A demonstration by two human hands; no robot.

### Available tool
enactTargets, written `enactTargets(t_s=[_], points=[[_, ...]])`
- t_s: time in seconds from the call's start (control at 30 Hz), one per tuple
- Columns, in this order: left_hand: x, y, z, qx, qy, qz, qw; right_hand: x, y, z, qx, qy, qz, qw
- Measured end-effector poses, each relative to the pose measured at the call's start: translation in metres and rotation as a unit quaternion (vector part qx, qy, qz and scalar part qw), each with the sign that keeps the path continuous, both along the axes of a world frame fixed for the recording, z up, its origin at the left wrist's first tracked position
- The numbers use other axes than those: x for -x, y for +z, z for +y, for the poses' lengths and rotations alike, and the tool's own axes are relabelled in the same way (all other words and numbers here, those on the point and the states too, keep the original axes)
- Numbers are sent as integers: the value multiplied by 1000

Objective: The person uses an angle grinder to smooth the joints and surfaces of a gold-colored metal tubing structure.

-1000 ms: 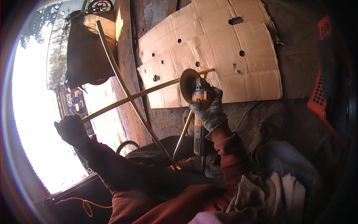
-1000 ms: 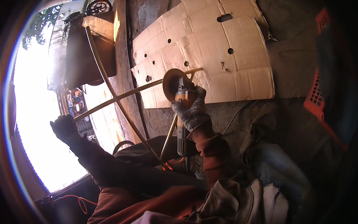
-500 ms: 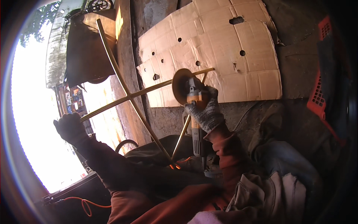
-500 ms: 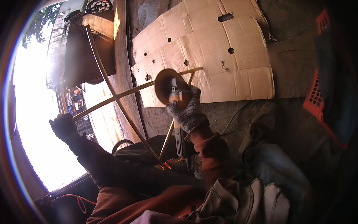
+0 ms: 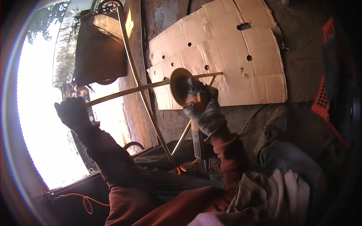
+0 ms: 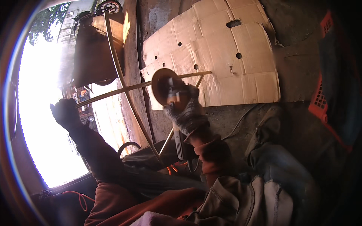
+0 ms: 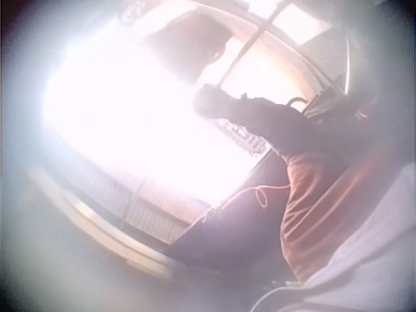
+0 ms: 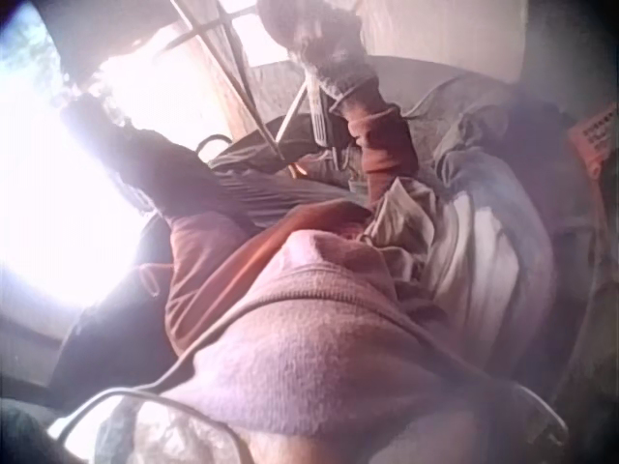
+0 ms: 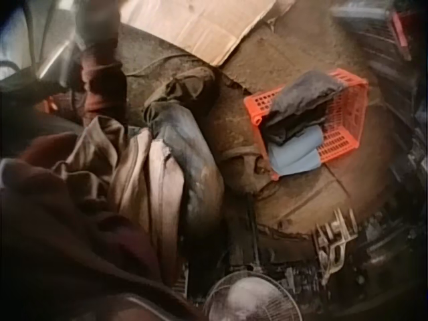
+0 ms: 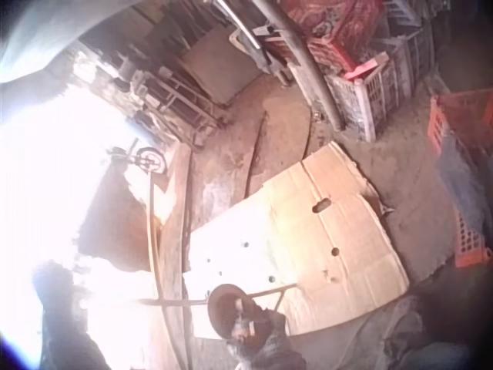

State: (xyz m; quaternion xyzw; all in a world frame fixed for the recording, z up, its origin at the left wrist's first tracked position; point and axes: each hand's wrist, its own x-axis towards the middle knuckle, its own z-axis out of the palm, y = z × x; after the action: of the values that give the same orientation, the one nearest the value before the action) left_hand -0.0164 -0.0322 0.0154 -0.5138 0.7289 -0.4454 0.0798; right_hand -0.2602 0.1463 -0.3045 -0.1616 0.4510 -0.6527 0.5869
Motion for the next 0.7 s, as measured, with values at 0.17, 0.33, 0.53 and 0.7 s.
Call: enactTargets(t_s=[0.17, 0.33, 0.53, 0.7], points=[[35, 6, -13, 96, -41, -130, 986, 14, -25, -1, -101, -44, -69, 992], [54, 10, -30, 124, -82, -123, 981, 1, 19, -2, 125, -17, 242, 962], [71, 16, -38, 83, -89, -37, 992, 4, 22, -5, 104, -28, 43, 993], [59, 13, -44, -70, -182, 122, 973, -13, -100, -22, -48, -71, -177, 980]])
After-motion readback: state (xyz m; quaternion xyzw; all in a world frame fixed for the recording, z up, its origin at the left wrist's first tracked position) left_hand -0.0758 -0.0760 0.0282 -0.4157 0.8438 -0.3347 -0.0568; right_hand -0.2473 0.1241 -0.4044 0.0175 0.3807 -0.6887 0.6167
